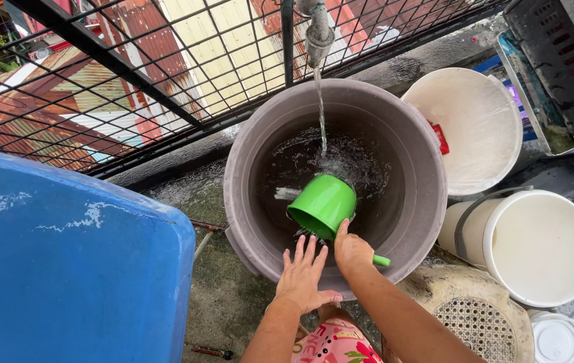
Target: The person washes rags by hand in a green scoop filled with soapy water on a blue table, dipping them into a bucket of water and wringing them out.
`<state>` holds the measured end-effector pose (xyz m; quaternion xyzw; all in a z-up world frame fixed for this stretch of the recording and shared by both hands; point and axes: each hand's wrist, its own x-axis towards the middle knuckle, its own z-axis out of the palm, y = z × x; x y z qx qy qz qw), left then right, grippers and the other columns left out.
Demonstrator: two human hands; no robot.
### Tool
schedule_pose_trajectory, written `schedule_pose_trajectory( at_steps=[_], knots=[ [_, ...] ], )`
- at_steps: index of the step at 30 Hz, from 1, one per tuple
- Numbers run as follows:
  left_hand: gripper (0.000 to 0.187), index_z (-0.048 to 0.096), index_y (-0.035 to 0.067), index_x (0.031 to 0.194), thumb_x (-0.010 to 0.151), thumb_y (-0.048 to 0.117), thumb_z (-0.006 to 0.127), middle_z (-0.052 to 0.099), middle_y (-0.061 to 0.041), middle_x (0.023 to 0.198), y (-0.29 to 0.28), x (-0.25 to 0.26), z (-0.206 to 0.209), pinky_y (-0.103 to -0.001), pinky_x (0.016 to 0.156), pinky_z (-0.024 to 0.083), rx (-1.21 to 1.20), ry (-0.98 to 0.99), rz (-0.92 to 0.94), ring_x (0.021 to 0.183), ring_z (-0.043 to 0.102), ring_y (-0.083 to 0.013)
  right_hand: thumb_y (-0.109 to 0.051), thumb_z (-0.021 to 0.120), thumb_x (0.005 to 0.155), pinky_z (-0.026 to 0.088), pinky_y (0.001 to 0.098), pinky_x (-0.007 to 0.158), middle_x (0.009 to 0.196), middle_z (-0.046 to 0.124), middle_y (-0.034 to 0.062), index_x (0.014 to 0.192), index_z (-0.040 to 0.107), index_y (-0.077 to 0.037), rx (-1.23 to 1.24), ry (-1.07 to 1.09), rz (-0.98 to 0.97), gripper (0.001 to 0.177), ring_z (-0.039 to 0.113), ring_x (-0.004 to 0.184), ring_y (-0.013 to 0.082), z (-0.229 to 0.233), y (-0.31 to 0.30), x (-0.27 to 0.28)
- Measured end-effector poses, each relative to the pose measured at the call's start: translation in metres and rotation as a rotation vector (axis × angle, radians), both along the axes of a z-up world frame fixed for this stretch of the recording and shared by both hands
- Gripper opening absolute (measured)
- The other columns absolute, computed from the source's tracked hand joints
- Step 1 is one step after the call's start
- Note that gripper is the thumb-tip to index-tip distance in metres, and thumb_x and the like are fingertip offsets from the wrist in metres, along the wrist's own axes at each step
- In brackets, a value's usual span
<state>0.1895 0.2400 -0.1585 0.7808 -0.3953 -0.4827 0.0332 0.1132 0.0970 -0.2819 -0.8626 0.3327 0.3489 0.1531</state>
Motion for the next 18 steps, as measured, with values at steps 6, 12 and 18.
schedule_pose_trajectory(
  at_steps=[6, 12, 18],
  knots=[
    [0.119, 0.022, 0.016, 0.161, 0.071, 0.07, 0.079, 0.008, -0.013, 0.171, 0.011, -0.007, -0.022, -0.063, 0.123, 0.003, -0.188, -0.078, -0.022, 0.158, -0.007, -0.0346, -0.015, 0.061, 0.091, 0.055, 0.0494, 0.091, 0.117, 0.071, 0.0209, 0.142, 0.047, -0.006, 0.161, -0.065, -0.127, 0.053, 0.069, 0.112, 0.0372, -0.033, -0.006, 0.004],
    [0.144, 0.003, 0.007, 0.165, 0.063, 0.063, 0.087, -0.009, -0.016, 0.172, 0.007, -0.001, -0.007, -0.053, 0.125, -0.001, -0.056, -0.085, 0.12, 0.157, -0.013, -0.033, -0.021, 0.08, 0.083, 0.05, 0.0409, 0.047, 0.071, 0.07, 0.0176, 0.09, 0.068, 0.0, 0.464, -0.179, -0.578, 0.026, 0.064, 0.053, 0.0261, 0.004, -0.03, 0.015],
    [0.079, 0.019, 0.006, 0.164, 0.104, 0.039, 0.06, -0.002, -0.021, 0.173, 0.001, -0.009, 0.001, -0.055, 0.124, 0.003, -0.498, -0.291, 0.727, 0.159, -0.003, -0.0375, -0.01, 0.077, 0.081, 0.037, 0.0328, 0.034, 0.056, 0.06, 0.0091, 0.089, 0.064, 0.005, 0.707, -0.417, -0.841, 0.022, 0.049, 0.036, 0.0157, 0.119, -0.026, -0.015]
  ],
)
